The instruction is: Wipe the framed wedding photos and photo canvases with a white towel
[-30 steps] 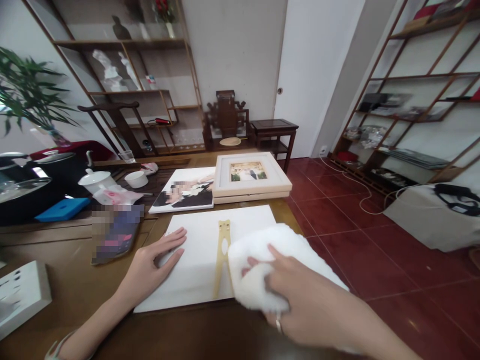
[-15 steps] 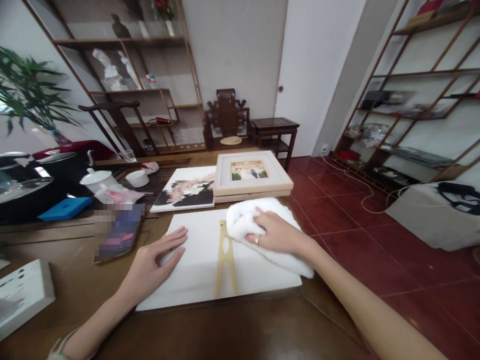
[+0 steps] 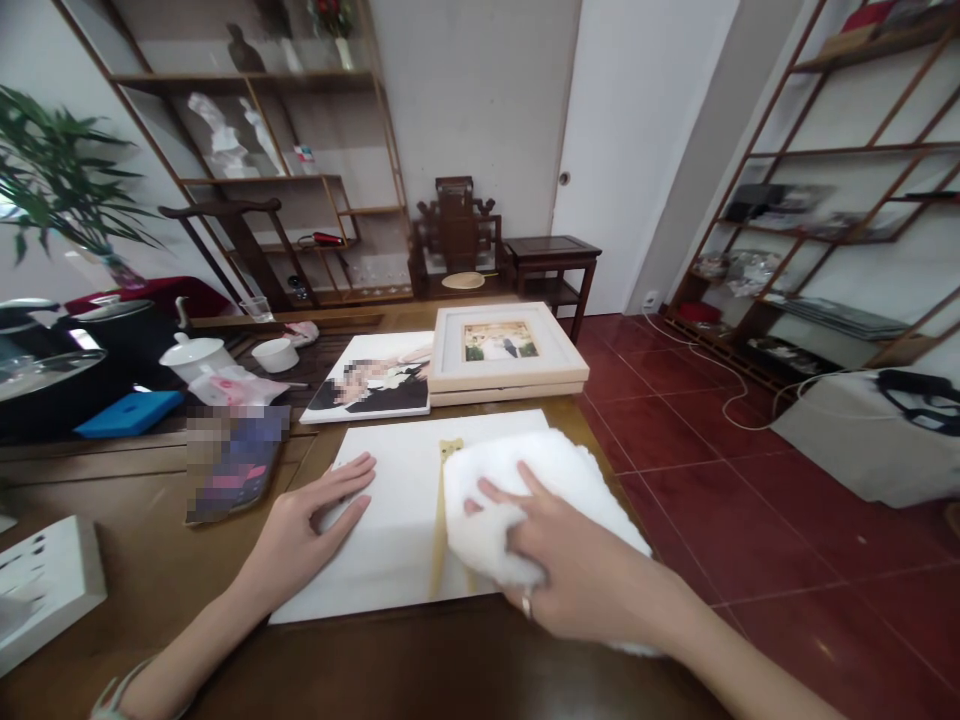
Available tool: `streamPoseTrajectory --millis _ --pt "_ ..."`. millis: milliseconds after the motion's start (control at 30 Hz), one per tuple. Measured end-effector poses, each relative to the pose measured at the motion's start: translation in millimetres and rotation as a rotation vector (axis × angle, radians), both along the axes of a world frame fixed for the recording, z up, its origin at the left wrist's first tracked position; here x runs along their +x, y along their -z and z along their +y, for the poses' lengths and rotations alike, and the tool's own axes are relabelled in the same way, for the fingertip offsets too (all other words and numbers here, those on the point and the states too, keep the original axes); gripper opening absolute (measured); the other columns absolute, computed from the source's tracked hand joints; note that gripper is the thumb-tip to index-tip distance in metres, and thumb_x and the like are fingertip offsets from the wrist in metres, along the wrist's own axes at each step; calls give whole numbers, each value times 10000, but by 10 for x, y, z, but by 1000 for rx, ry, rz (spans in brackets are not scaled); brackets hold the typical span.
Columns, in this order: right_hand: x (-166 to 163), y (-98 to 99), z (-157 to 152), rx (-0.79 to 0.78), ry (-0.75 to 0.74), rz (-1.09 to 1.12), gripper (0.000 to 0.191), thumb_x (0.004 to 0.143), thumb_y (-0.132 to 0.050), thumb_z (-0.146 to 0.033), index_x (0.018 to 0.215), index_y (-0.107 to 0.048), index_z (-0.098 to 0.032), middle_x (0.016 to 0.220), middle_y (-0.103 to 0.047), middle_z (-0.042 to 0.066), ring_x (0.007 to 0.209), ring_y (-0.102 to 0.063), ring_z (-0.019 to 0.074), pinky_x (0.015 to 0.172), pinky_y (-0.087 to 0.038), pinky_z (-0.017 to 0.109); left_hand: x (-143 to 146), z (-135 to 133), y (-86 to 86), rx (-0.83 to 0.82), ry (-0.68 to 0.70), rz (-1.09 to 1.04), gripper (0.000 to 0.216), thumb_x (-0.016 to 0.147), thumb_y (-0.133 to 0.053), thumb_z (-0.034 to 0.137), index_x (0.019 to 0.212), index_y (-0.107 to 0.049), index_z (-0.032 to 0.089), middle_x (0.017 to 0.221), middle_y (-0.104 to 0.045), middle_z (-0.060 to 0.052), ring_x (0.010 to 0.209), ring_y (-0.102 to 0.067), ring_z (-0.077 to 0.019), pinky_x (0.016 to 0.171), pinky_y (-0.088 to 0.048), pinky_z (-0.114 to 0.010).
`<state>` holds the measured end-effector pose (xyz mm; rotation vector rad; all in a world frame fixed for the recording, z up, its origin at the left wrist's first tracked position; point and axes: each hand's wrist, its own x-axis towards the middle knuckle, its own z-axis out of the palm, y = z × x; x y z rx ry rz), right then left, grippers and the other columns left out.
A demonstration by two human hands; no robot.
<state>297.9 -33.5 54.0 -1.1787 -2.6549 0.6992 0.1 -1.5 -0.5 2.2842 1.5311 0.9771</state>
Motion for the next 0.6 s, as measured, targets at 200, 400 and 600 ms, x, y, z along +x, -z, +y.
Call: streamPoseTrajectory --millis 200,400,600 --pt "91 -92 -121 -178 50 -67 163 806 -546 -320 725 -608 -193 1285 -546 93 1313 -317 317 989 -371 420 -1 12 12 0 -7 7 305 820 -545 300 1052 -680 156 1151 -654 -92 1129 -574 -248 1037 -395 -458" --pt "-106 80 455 4 195 11 380 828 -490 -521 737 -601 -170 836 -622 115 925 -582 292 781 -455 380 10 1 -4 -8 -11 -6 293 815 -552 297 1034 -689 159 1143 -660 -87 1125 -577 -247 1033 -404 -447" --pt "-435 201 878 191 112 121 226 870 -476 -324 791 -616 -164 882 -673 106 1052 -551 304 947 -355 463 15 4 -18 -14 -11 -7 282 813 -556 296 1030 -689 173 1144 -660 -80 1121 -581 -246 1026 -408 -455"
